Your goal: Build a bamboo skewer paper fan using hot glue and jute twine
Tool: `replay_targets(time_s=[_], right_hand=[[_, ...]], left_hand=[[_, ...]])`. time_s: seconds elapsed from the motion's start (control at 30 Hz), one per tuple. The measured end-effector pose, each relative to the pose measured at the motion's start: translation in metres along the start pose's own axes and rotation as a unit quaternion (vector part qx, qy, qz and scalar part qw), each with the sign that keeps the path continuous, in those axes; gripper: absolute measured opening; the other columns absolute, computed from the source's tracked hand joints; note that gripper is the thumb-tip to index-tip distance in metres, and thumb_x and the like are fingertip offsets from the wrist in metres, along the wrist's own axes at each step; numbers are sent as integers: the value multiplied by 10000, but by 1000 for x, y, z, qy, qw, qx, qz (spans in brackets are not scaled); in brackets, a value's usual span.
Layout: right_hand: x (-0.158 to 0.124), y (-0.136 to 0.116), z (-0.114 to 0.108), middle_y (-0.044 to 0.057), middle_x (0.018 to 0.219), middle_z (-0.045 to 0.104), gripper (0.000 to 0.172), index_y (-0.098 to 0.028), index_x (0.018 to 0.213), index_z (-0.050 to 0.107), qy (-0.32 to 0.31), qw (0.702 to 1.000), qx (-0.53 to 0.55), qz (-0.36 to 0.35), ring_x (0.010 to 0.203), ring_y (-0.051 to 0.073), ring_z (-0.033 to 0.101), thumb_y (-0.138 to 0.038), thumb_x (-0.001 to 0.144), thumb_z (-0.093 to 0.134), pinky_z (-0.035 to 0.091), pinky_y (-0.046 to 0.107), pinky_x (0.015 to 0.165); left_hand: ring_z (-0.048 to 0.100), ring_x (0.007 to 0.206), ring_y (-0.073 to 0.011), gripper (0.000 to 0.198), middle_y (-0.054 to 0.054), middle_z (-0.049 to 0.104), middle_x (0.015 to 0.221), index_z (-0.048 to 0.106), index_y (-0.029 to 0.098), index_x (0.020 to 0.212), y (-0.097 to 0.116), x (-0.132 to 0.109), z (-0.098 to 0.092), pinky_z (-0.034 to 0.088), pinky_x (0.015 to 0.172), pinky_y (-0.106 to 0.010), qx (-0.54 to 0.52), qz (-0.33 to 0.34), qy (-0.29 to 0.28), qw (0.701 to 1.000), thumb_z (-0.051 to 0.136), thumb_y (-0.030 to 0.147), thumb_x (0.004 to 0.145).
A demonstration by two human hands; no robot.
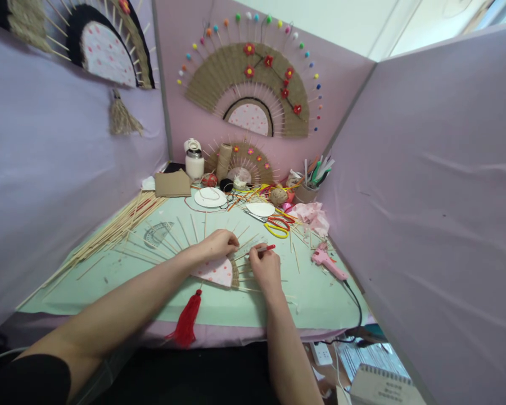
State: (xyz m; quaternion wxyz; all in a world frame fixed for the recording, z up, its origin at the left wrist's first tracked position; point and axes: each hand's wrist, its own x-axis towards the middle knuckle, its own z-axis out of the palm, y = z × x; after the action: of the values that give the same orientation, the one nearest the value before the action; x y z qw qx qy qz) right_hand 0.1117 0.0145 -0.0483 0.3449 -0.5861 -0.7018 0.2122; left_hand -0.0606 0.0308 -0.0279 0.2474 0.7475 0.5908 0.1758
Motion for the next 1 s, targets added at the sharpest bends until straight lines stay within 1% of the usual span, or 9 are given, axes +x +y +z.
replay_targets(time_s=[0.17, 0.27, 0.33, 0.53, 0.6, 0.67, 0.83, 0.93, 1.0], right_hand=[[-4, -6, -6, 34, 625, 698, 203, -193, 696, 607, 29, 998, 53, -8, 587, 178, 641, -320, 792, 480, 421, 243, 590], [-8, -9, -10, 26, 632, 690, 215, -192, 705, 607, 60, 993, 95, -27, 585, 167, 635, -345, 813, 500, 448, 251, 617], [-10, -11, -12, 26, 657, 686, 221, -188, 738, 612, 90, 987, 129, -42, 599, 165, 632, -361, 829, 511, 462, 257, 623], [-14, -14, -12, 32, 792, 654, 215, -176, 928, 624, 184, 957, 202, -92, 706, 157, 615, -346, 875, 504, 483, 283, 665], [-15, -14, -13, 26, 783, 632, 220, -174, 972, 624, 204, 947, 223, -107, 685, 144, 596, -332, 890, 496, 476, 275, 640], [-16, -15, -12, 8, 722, 604, 223, -171, 999, 619, 217, 938, 247, -114, 632, 129, 569, -325, 902, 491, 461, 261, 598], [-18, -20, -9, -50, 551, 517, 241, -170, 1037, 598, 208, 931, 283, -101, 483, 100, 476, -344, 918, 482, 399, 230, 493], [-18, -24, -3, -55, 527, 507, 263, -168, 1035, 606, 165, 934, 304, -92, 472, 99, 472, -369, 916, 484, 388, 226, 488], [-17, -26, 1, -49, 534, 512, 274, -165, 994, 623, 131, 938, 310, -84, 478, 100, 476, -390, 907, 494, 386, 229, 492]], left_hand=[[655, 886, -171, 241, -73, 734, 957, 733, 148, 966, 0, 2, -6, 462, 791, -234, -32, -28, 55, 998, 591, 222, 785], [657, 871, -177, 229, -71, 735, 930, 735, 151, 953, -3, 5, -9, 468, 784, -240, -41, -42, 76, 995, 597, 230, 789], [660, 855, -176, 223, -70, 735, 923, 735, 152, 950, -6, 6, -9, 471, 775, -240, -45, -50, 82, 994, 606, 223, 782], [660, 849, -181, 214, -79, 732, 914, 733, 146, 932, -12, 10, -8, 468, 778, -249, -42, -62, 84, 994, 631, 219, 758], [658, 843, -181, 200, -77, 731, 900, 734, 147, 909, -12, 10, -9, 467, 771, -248, -40, -67, 81, 994, 637, 215, 749], [657, 831, -176, 183, -70, 730, 878, 734, 153, 887, -12, 9, -10, 466, 759, -243, -38, -73, 77, 994, 641, 215, 742], [653, 758, -157, 165, -57, 726, 828, 728, 149, 856, -13, 7, -14, 464, 707, -228, -39, -81, 57, 994, 642, 188, 720], [651, 734, -153, 179, -59, 726, 821, 724, 140, 866, -14, 7, -14, 462, 674, -221, -43, -79, 44, 995, 640, 197, 718], [652, 732, -150, 190, -59, 726, 830, 722, 139, 876, -13, 6, -13, 460, 652, -214, -44, -78, 36, 995, 633, 204, 721]])
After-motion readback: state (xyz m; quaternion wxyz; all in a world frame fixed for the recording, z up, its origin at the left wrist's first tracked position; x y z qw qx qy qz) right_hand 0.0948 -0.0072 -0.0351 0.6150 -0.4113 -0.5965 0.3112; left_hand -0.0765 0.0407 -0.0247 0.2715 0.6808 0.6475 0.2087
